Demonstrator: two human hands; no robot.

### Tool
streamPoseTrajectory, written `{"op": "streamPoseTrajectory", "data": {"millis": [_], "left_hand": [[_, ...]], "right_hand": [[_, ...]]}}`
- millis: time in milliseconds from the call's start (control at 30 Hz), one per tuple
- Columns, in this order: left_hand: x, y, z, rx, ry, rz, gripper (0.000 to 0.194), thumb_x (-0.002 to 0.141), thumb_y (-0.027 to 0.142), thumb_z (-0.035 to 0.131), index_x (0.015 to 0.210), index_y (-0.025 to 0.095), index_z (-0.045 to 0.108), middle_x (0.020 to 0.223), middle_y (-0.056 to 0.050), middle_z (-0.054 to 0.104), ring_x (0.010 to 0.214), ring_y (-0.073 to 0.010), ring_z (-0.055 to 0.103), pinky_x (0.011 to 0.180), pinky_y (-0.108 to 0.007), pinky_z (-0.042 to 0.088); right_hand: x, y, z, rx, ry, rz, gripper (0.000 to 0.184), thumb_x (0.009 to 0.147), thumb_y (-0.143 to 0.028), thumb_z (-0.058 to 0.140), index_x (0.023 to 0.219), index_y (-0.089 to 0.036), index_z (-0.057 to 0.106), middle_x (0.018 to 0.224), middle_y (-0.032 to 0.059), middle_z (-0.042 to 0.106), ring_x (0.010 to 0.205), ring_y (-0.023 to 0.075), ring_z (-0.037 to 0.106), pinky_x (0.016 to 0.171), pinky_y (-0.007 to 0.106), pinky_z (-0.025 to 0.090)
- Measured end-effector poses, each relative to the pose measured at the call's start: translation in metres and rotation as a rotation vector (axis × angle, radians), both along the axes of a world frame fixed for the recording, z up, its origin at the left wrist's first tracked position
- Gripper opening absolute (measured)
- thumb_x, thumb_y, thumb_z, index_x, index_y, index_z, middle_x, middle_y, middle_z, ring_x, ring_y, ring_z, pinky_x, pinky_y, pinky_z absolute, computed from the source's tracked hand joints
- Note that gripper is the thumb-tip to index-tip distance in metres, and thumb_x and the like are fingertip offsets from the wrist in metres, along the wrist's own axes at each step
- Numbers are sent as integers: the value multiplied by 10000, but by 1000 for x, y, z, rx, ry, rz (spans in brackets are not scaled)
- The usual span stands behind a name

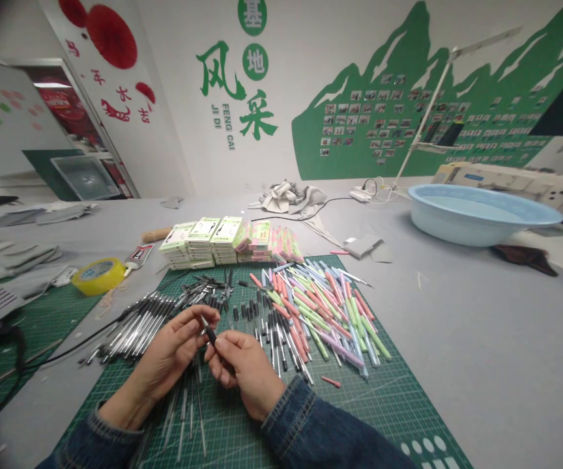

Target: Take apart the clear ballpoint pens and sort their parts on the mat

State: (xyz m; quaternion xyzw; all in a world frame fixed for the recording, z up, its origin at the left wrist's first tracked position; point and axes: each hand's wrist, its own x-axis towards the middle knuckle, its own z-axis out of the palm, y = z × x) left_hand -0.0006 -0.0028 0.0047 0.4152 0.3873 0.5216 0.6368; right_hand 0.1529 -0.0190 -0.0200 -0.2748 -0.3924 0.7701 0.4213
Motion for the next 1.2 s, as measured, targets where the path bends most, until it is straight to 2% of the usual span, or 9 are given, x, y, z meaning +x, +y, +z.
{"op": "streamPoseTrajectory", "data": {"millis": [133, 267, 467, 667, 733, 833, 933, 1067, 1200], "left_hand": [[0, 2, -4, 20, 53, 59, 71, 739, 222, 693, 771, 159, 683, 850, -26, 622, 789, -129, 540, 714, -215, 430], [2, 0, -5, -1, 40, 25, 131, 737, 259, 690, 834, 171, 693, 879, -38, 641, 739, -133, 552, 699, -240, 440], [13, -4, 0, 46, 141, -66, 215, 710, 289, 701, 878, 156, 708, 896, -79, 681, 880, -219, 602, 803, -313, 457], [-29, 14, 10, 94, 150, 219, 331, 754, 411, 643, 1002, 191, 636, 813, -51, 681, 744, -169, 603, 653, -263, 454], [-61, 25, 10, 155, 429, 383, 382, 770, 444, 607, 1069, 208, 624, 790, -34, 675, 718, -170, 589, 629, -256, 434], [-105, 37, 4, 135, 1142, 582, 353, 764, 414, 589, 1036, 205, 673, 825, -57, 686, 798, -228, 599, 728, -310, 430], [-128, 41, -4, 150, 1618, 565, 369, 814, 337, 482, 1108, 203, 661, 923, -99, 683, 877, -272, 600, 775, -350, 426], [-124, 38, -9, 215, 1902, 491, 408, 840, 303, 411, 1149, 169, 641, 948, -142, 664, 906, -296, 590, 810, -376, 421], [-116, 35, -8, 233, 1952, 488, 412, 849, 296, 399, 1172, 160, 615, 958, -142, 652, 934, -294, 572, 840, -377, 413]], "right_hand": [[0, -1, 0, -3, -7, 8, 353, 816, -466, 593, 793, -115, 615, 537, -36, 500, 403, 29, 333, 400, 182, 154], [-2, 0, 0, -8, 20, -12, 330, 832, -445, 582, 791, -118, 606, 547, -30, 505, 408, 32, 333, 398, 182, 157], [-4, 2, 2, -11, 91, -77, 304, 832, -445, 590, 811, -142, 567, 594, -15, 534, 434, 45, 383, 386, 170, 198], [-3, 2, 2, 40, -39, -122, 342, 792, -481, 621, 869, -149, 594, 744, 41, 602, 612, 126, 554, 526, 239, 443], [-1, 3, 1, 58, -88, -175, 335, 782, -476, 632, 850, -149, 603, 730, 35, 596, 602, 119, 543, 523, 234, 432], [0, 4, -2, 59, -126, -226, 332, 775, -476, 637, 829, -150, 608, 698, 24, 589, 576, 108, 526, 505, 219, 402], [0, 5, -5, 67, -122, -243, 325, 776, -468, 638, 834, -149, 610, 688, 22, 590, 569, 107, 521, 498, 214, 390], [1, 6, -8, 86, -113, -252, 301, 788, -448, 630, 838, -151, 613, 695, 23, 594, 569, 105, 521, 499, 212, 384], [1, 6, -9, 88, -119, -256, 251, 804, -399, 619, 837, -151, 608, 688, 17, 591, 559, 100, 517, 495, 210, 377]]}}
